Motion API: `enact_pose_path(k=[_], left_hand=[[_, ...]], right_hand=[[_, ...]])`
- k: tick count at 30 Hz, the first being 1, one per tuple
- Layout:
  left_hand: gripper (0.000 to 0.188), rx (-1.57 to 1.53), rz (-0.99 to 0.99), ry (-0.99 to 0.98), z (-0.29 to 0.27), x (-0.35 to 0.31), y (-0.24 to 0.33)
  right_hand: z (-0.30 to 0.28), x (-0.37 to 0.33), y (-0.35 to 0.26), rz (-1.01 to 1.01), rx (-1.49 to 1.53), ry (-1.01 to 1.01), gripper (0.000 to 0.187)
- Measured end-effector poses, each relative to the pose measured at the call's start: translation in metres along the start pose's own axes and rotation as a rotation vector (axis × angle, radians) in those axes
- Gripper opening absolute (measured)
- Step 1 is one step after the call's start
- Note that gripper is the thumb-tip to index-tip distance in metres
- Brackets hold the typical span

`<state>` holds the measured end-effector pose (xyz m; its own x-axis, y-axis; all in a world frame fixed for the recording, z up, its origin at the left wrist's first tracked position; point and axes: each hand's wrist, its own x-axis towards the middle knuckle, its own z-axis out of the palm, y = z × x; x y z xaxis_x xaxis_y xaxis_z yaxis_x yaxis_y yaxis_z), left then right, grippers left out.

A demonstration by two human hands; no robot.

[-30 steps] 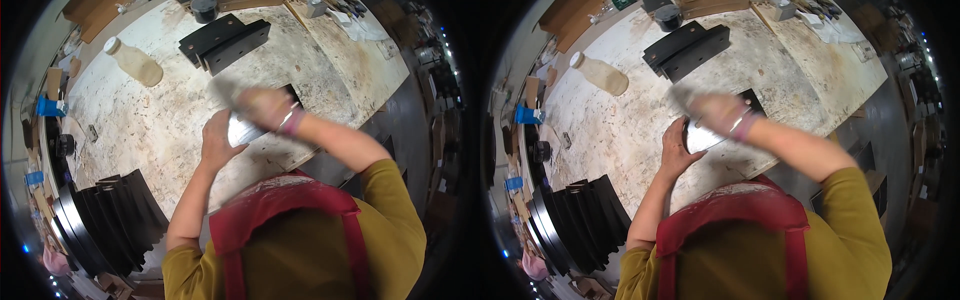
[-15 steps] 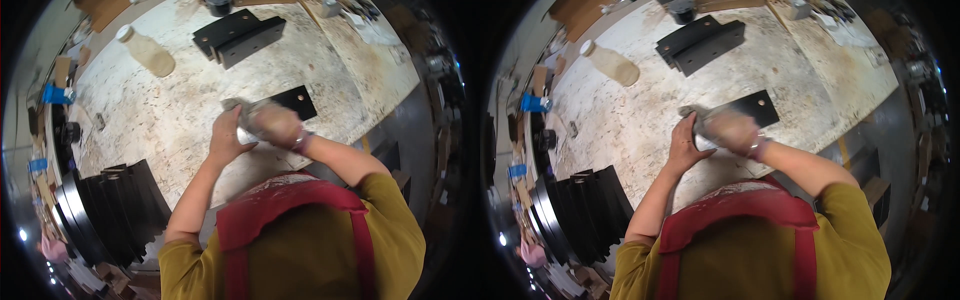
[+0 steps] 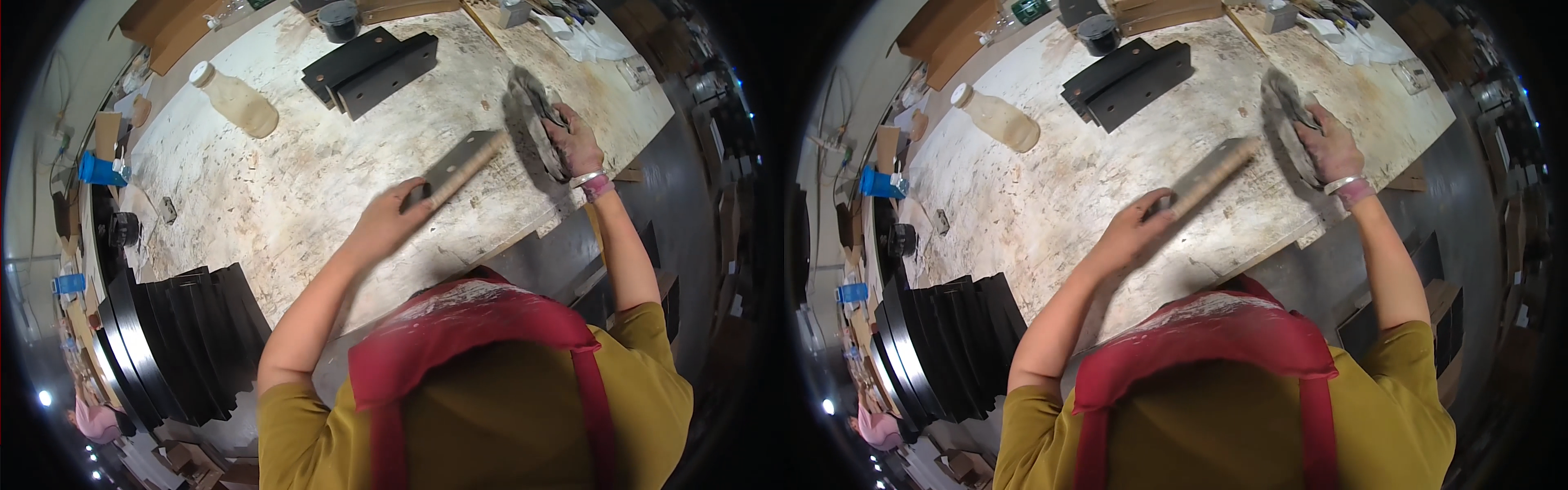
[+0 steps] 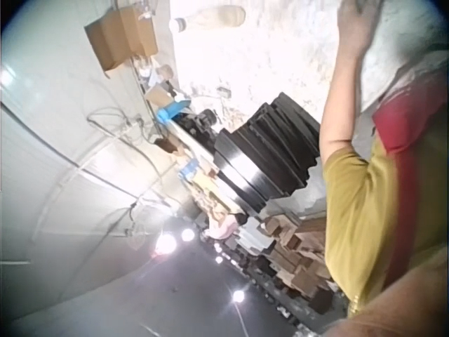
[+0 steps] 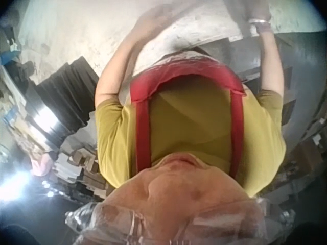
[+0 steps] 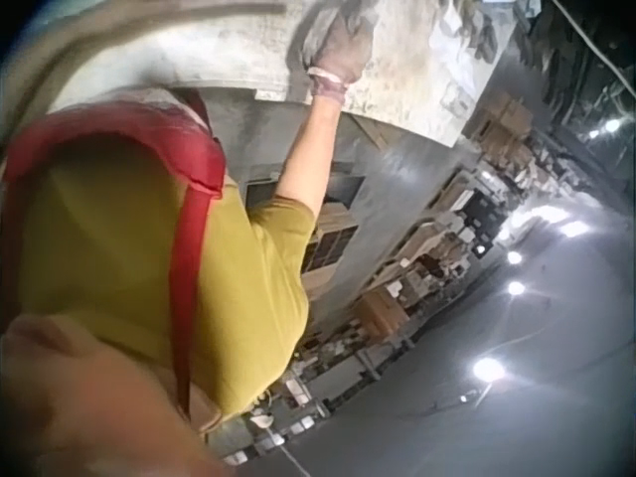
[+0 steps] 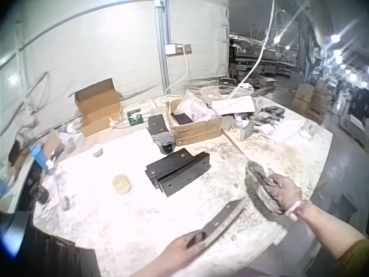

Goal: The person wipes the surfaces of multiple black wooden blocks with a cloth after pouring a liquid from a bottle onto the cloth. The person turns each block over to wipe all sides and places the finished blocks in a stack.

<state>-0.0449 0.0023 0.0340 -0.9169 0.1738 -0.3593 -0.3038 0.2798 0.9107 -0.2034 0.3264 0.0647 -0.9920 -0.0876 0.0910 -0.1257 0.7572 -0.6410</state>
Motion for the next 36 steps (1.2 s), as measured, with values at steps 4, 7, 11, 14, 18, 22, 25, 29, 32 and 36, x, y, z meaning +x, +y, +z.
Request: enact_pose_path(k=[4,7,11,14,18,22,25,29,32,36], left_hand=[[0.065,-1.175,-0.465,-0.407,0.003,-0.014,-0.029],[0.07,-1.394,-0.547,-0.346,0.022,-0.023,-0.054],[0.073,-1.611,-0.438,-0.548,0.032,-0.027,-0.065],[0.073,-1.575,-0.454,-0.444,0.031,-0.025,-0.061],[0.071,-1.917,-0.456,-0.548,0.03,-0.028,-0.076],[0.07,-1.73,-0.439,-0.458,0.031,-0.024,-0.068],[0.069,-1.74,-0.417,-0.396,0.029,-0.024,-0.072],[0.066,-1.114,-0.261,-0.205,0.037,-0.024,-0.076],[0.065,-1.744,-0.448,-0.414,0.028,-0.031,-0.075],[0.069,-1.661,-0.492,-0.355,0.032,-0.028,-0.062]], right_hand=[[0.051,-0.073,-0.105,-0.609,-0.13,-0.191,0.026],[0.105,-0.116,-0.114,-0.88,-0.111,-0.338,0.026],[0.102,-0.021,-0.035,-0.248,-0.223,-0.241,0.026],[0.077,-0.024,-0.061,-0.282,-0.24,-0.282,0.026],[0.112,-0.085,-0.08,-0.72,-0.09,-0.337,0.039],[0.083,-0.003,-0.036,0.005,0.005,-0.354,0.023],[0.071,-0.026,-0.098,-0.429,-0.267,-0.378,0.018],[0.13,-0.113,-0.086,-1.014,0.205,-0.354,0.019],[0.1,-0.065,-0.072,-0.631,-0.283,-0.356,0.02],[0.085,-0.036,-0.046,-0.306,-0.238,-0.261,0.024]])
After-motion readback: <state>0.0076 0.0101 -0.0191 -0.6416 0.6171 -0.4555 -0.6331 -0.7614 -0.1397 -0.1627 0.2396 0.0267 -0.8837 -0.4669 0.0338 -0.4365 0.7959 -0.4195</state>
